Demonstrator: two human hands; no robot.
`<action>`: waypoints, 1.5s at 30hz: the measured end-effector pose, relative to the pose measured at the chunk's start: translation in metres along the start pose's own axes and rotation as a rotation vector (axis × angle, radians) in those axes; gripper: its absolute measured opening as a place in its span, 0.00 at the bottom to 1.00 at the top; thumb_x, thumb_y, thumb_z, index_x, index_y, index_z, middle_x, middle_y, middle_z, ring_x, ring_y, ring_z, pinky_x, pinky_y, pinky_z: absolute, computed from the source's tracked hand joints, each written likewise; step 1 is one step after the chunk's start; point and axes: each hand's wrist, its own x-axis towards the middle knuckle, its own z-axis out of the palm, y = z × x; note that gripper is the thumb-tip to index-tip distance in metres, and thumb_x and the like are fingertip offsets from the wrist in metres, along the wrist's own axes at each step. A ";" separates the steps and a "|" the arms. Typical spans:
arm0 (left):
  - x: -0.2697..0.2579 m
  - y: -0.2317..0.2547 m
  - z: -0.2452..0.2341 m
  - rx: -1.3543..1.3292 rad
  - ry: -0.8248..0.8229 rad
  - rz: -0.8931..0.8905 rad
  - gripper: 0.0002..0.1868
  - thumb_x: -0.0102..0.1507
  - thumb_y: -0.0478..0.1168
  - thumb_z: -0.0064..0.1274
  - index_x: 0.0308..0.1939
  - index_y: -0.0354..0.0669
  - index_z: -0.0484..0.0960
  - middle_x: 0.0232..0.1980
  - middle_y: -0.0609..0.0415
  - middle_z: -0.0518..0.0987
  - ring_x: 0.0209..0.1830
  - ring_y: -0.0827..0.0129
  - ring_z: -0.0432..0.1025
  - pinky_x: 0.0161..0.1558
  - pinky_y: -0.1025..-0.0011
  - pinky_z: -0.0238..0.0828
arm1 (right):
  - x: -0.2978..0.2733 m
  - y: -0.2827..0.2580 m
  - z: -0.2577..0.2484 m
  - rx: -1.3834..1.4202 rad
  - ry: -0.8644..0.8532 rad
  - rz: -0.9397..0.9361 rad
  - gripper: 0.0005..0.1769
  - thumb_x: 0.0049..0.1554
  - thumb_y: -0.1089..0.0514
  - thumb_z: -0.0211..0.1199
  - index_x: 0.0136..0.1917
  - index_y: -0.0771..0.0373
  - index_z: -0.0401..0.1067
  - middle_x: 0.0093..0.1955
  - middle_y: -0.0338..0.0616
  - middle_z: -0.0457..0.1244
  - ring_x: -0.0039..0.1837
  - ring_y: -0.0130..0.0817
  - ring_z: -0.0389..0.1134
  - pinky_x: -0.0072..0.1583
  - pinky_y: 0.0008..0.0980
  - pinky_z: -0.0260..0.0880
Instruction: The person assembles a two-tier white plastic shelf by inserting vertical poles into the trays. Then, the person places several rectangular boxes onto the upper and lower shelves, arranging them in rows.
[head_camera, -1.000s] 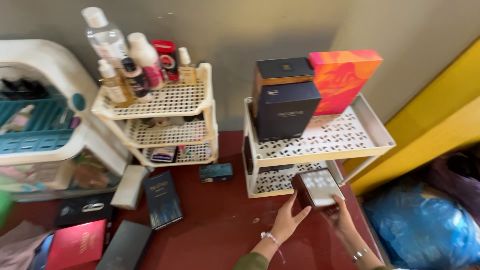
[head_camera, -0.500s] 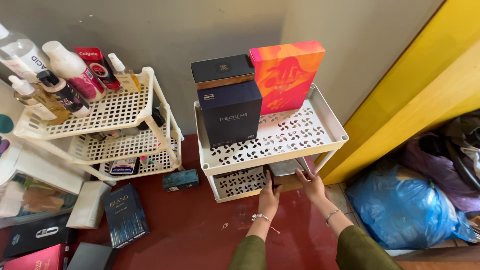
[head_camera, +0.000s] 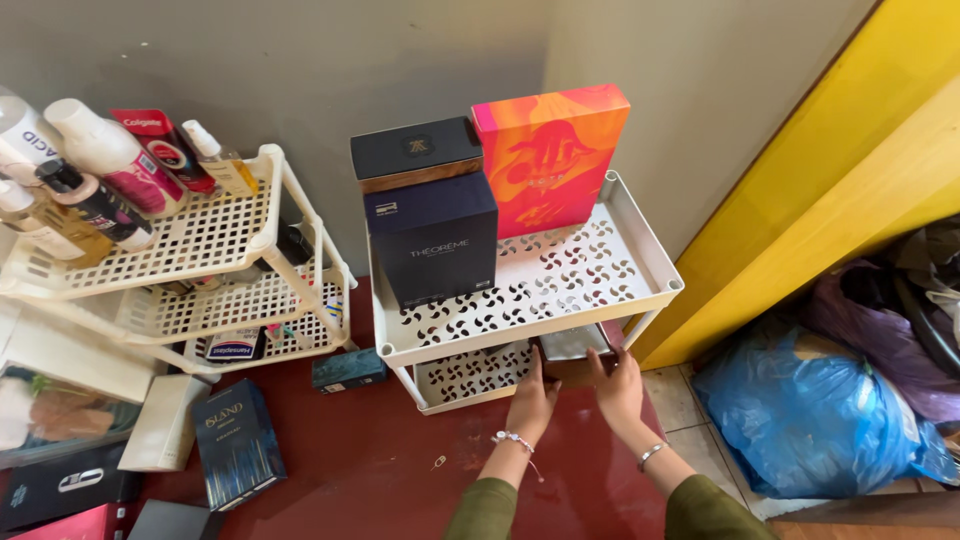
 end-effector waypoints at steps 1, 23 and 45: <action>0.003 0.000 -0.004 0.048 -0.029 0.008 0.47 0.64 0.43 0.61 0.79 0.34 0.51 0.40 0.35 0.81 0.33 0.54 0.76 0.35 0.65 0.78 | -0.001 -0.002 0.001 -0.045 0.088 -0.128 0.41 0.58 0.32 0.66 0.68 0.68 0.65 0.60 0.64 0.66 0.60 0.56 0.68 0.58 0.44 0.69; 0.076 -0.012 -0.129 0.500 0.310 0.205 0.13 0.64 0.32 0.46 0.50 0.35 0.82 0.50 0.43 0.83 0.46 0.59 0.79 0.50 0.66 0.79 | 0.009 0.024 0.008 -0.802 -0.117 -0.720 0.40 0.58 0.40 0.61 0.78 0.53 0.54 0.80 0.47 0.49 0.75 0.46 0.53 0.71 0.45 0.62; 0.058 -0.002 -0.105 0.422 0.344 0.173 0.12 0.64 0.30 0.50 0.51 0.31 0.82 0.52 0.41 0.82 0.52 0.51 0.77 0.57 0.59 0.74 | -0.002 0.025 0.024 -0.264 -0.435 -0.663 0.34 0.60 0.42 0.60 0.73 0.61 0.60 0.72 0.49 0.58 0.76 0.45 0.56 0.76 0.41 0.54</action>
